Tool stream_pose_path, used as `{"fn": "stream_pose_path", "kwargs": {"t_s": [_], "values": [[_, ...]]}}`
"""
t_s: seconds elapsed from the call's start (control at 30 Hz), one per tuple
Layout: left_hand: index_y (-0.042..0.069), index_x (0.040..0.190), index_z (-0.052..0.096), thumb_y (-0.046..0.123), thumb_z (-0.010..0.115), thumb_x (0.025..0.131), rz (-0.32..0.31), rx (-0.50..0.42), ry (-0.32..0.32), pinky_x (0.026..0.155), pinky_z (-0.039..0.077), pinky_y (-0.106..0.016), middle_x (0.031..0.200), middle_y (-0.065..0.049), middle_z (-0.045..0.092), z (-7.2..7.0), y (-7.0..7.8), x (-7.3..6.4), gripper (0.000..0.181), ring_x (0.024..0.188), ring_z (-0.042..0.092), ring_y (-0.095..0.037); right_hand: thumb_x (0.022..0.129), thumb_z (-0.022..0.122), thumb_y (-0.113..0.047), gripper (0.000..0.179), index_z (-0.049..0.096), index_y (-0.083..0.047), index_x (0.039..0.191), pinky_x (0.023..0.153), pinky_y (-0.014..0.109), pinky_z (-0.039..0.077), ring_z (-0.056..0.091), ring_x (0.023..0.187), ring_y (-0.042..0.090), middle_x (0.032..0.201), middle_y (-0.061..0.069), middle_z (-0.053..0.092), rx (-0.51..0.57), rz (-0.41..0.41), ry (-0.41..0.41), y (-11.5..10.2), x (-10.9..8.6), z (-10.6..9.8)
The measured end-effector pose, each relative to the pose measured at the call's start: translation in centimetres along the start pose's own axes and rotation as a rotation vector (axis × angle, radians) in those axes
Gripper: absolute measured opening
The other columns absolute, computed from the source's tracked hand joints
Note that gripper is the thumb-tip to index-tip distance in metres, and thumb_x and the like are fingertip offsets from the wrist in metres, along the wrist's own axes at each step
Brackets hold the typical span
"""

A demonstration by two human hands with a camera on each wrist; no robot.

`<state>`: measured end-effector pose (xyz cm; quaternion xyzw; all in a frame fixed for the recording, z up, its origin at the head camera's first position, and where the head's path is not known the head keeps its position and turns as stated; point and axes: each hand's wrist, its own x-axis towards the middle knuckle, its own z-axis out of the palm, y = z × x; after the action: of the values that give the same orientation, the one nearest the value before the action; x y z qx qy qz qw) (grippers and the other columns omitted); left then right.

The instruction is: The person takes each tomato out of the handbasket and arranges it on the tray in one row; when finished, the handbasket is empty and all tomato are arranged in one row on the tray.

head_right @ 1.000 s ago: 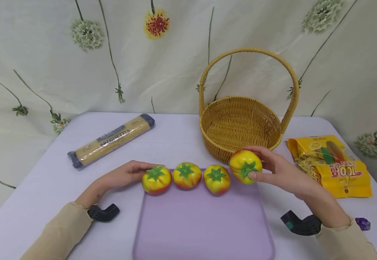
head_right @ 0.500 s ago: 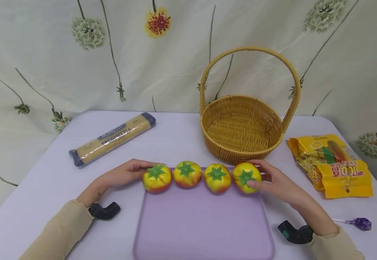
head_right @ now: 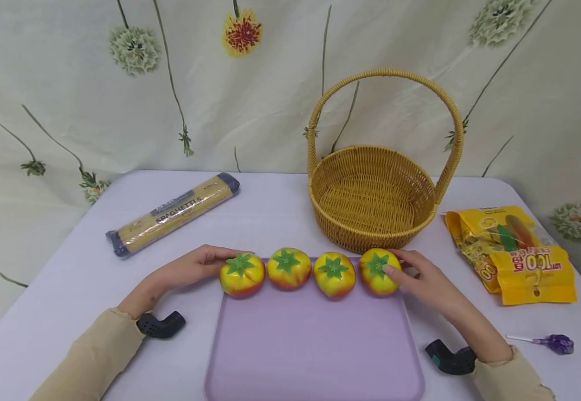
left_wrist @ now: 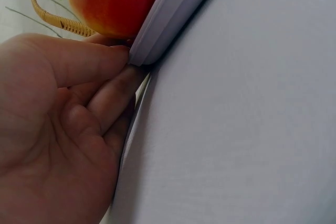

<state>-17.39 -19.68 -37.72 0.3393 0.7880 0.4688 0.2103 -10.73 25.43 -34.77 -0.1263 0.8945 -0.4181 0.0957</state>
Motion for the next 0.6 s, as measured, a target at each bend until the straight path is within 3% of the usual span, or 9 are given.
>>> {"fn": "stream_pose_path", "kwargs": {"t_s": [0.07,0.17,0.6], "values": [[0.007,0.131,0.055,0.004,0.049,0.095,0.011,-0.007,-0.003,0.103,0.033,-0.032,0.129,0.002,0.056,0.0,0.0,0.0,0.037,0.122,0.046,-0.015,0.099,0.045,-0.028,0.055,0.036,0.012,0.136,0.087,0.058,0.04,0.038,0.117,0.045,0.133,0.032,0.039,0.006,0.055,-0.014,0.2,-0.1,-0.1],[0.006,0.131,0.054,0.004,0.049,0.095,0.016,-0.01,-0.003,0.103,0.033,-0.033,0.129,0.0,0.055,0.0,0.0,0.0,0.037,0.123,0.046,-0.017,0.1,0.041,-0.031,0.059,0.032,0.015,0.136,0.092,0.067,0.03,0.025,0.125,0.053,0.137,0.036,0.032,0.034,0.097,-0.033,0.4,-0.1,0.0],[0.004,0.131,0.054,0.003,0.049,0.095,-0.01,-0.013,0.0,0.104,0.032,-0.03,0.129,-0.002,0.055,-0.1,0.1,0.1,0.037,0.123,0.045,-0.016,0.102,0.036,-0.028,0.052,0.042,0.016,0.13,0.094,0.068,0.024,0.027,0.124,0.049,0.132,0.033,0.036,0.113,0.079,-0.01,1.2,0.1,0.6]]}}
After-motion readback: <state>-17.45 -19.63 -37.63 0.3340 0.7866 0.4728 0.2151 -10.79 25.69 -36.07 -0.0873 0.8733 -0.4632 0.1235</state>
